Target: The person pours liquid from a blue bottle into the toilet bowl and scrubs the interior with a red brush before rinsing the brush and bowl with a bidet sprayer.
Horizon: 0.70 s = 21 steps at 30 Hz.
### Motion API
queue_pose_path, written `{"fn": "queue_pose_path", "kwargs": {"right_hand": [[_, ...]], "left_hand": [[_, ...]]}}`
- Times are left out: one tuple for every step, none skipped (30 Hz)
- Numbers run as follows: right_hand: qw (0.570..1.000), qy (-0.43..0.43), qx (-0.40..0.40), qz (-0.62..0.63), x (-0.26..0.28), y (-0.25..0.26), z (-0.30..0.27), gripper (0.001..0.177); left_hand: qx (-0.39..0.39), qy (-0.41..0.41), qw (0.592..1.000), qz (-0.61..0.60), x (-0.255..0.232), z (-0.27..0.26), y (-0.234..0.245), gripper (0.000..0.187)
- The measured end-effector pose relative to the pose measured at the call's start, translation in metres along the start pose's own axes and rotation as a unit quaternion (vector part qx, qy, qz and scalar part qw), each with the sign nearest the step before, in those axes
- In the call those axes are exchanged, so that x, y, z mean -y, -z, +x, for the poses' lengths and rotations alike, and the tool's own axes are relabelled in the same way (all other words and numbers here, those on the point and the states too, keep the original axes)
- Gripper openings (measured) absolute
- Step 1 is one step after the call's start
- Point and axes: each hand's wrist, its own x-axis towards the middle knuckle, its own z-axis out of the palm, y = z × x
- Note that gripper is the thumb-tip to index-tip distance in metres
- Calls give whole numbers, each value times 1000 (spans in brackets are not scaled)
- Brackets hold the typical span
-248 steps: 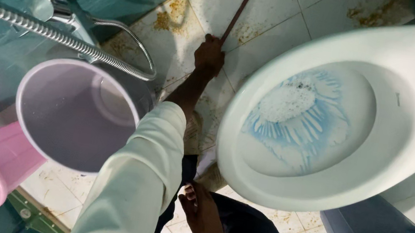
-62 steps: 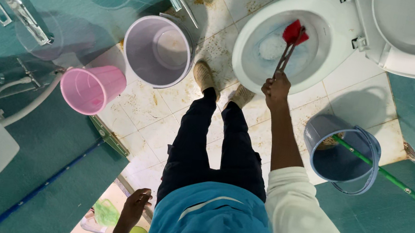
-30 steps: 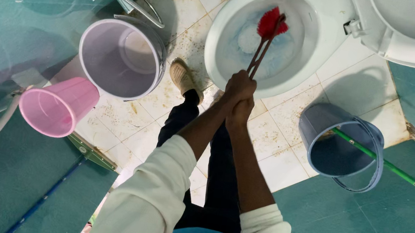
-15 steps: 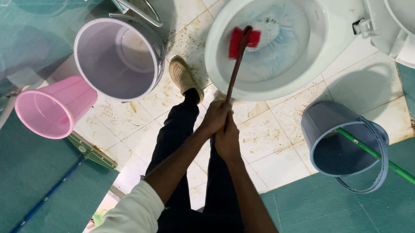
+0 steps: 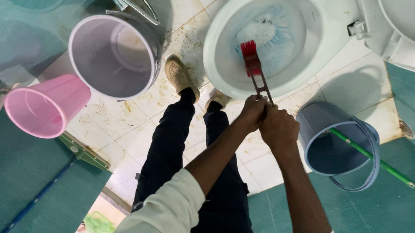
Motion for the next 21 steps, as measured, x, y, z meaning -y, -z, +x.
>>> {"fn": "queue_pose_path", "kwargs": {"right_hand": [[999,5,-1,-38,-4,4,2,20],[999,6,-2,-41,-9,8,1,20],[997,9,-20,-68,-14,12,0,21],[995,11,-37,-95,-17,14,0,23],[994,10,-38,-99,-19,15,-2,23],[992,1,-87,-87,-22,15,-3,34],[988,-7,-136,-74,-23,14,-4,48],[988,-6,-136,-78,-26,13,-5,48],[985,-16,-169,-40,-30,11,-8,54],[979,-25,-202,-2,-35,7,-9,61],[979,-25,-200,-5,-38,2,-9,61],[984,-26,-176,7,-41,-4,-7,52],[988,-28,-152,22,-43,-12,-6,44],[988,-28,-151,22,-44,-21,-7,44],[992,-44,-103,54,-43,-31,-7,35],[993,-59,-55,87,-43,-39,-9,29],[993,-58,-57,88,-42,-48,-8,29],[992,-27,-71,104,-39,-55,-6,23],[989,5,-85,123,-35,-59,-4,19],[988,7,-86,126,-33,-59,-1,19],[957,-76,15,280,-34,-56,0,23]], "left_hand": [[20,14,1000,-17,7,7,-7,14],[40,29,998,-34,13,14,-14,18],[43,28,998,-36,19,24,-25,18],[51,30,997,-44,24,36,-38,12],[58,33,996,-53,29,45,-48,10],[61,34,996,-56,32,54,-56,10],[90,26,994,-49,34,61,-63,12],[120,18,992,-41,35,68,-69,15],[121,20,991,-45,38,74,-75,15],[103,20,994,-34,42,81,-81,15],[85,20,996,-21,47,84,-83,17],[85,22,996,-25,53,85,-80,17],[40,22,996,75,58,84,-71,21],[-6,22,984,174,61,81,-61,26],[-27,10,970,240,59,76,-50,28],[-48,-2,951,305,54,68,-40,31],[-97,10,935,341,47,57,-32,30],[-147,20,915,376,37,42,-23,29],[-149,18,914,377,22,28,-13,29],[-155,3,906,394,7,14,-4,25],[-160,-10,897,411,-1,3,-1,22]]}}
